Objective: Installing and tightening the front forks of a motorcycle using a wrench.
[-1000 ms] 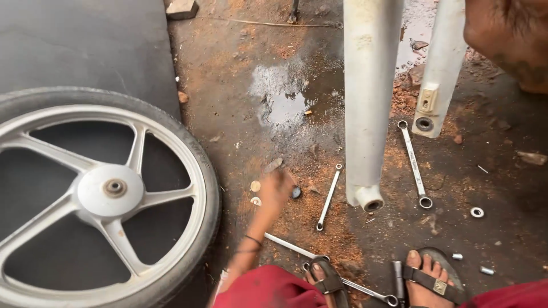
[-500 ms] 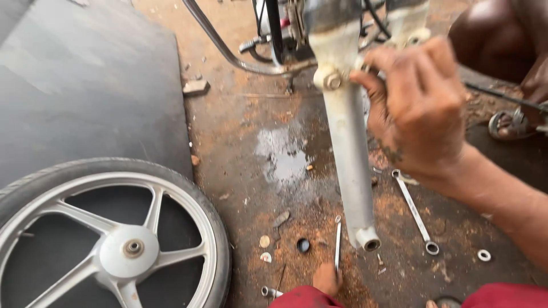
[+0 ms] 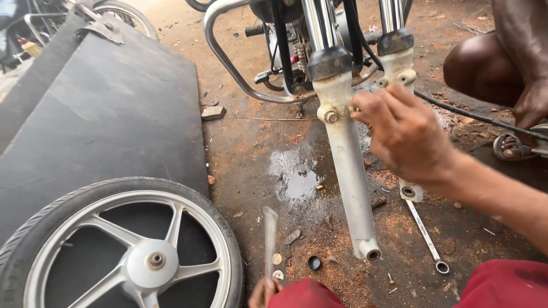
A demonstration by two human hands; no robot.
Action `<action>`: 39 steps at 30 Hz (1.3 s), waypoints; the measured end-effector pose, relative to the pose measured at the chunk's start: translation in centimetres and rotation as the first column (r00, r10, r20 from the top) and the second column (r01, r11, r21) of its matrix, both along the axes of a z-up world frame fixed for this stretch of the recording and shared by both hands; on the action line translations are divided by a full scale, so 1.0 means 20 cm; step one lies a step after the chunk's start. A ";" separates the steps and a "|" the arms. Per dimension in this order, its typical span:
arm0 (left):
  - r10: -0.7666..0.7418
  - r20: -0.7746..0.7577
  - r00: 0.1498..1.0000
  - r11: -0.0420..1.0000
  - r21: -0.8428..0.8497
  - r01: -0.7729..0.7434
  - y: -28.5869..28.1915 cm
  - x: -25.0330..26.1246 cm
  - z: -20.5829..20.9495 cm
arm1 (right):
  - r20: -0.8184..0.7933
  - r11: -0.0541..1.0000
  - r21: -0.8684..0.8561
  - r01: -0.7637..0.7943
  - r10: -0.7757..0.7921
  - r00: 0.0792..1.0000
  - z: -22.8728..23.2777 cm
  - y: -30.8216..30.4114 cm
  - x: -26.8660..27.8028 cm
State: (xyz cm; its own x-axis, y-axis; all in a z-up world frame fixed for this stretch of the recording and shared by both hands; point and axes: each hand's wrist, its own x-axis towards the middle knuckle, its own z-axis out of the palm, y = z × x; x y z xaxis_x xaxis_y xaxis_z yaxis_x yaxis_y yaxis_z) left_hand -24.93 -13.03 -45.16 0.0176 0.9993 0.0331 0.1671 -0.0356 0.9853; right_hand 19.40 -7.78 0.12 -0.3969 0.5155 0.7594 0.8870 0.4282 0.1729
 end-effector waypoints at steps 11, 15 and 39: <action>-0.667 0.008 0.745 0.650 0.494 0.577 0.11 1.24 1.92 | -0.558 0.917 -0.083 -0.390 0.281 0.781 0.14 -0.37 -0.23; -0.831 0.164 0.531 0.534 0.502 0.681 0.08 1.52 1.83 | -0.641 0.638 -0.729 -0.248 -0.510 0.573 0.06 -0.42 -0.08; -0.560 0.322 0.763 0.791 0.484 0.375 0.63 1.39 2.14 | 0.009 0.714 -0.699 0.043 -0.051 0.999 0.39 0.01 0.37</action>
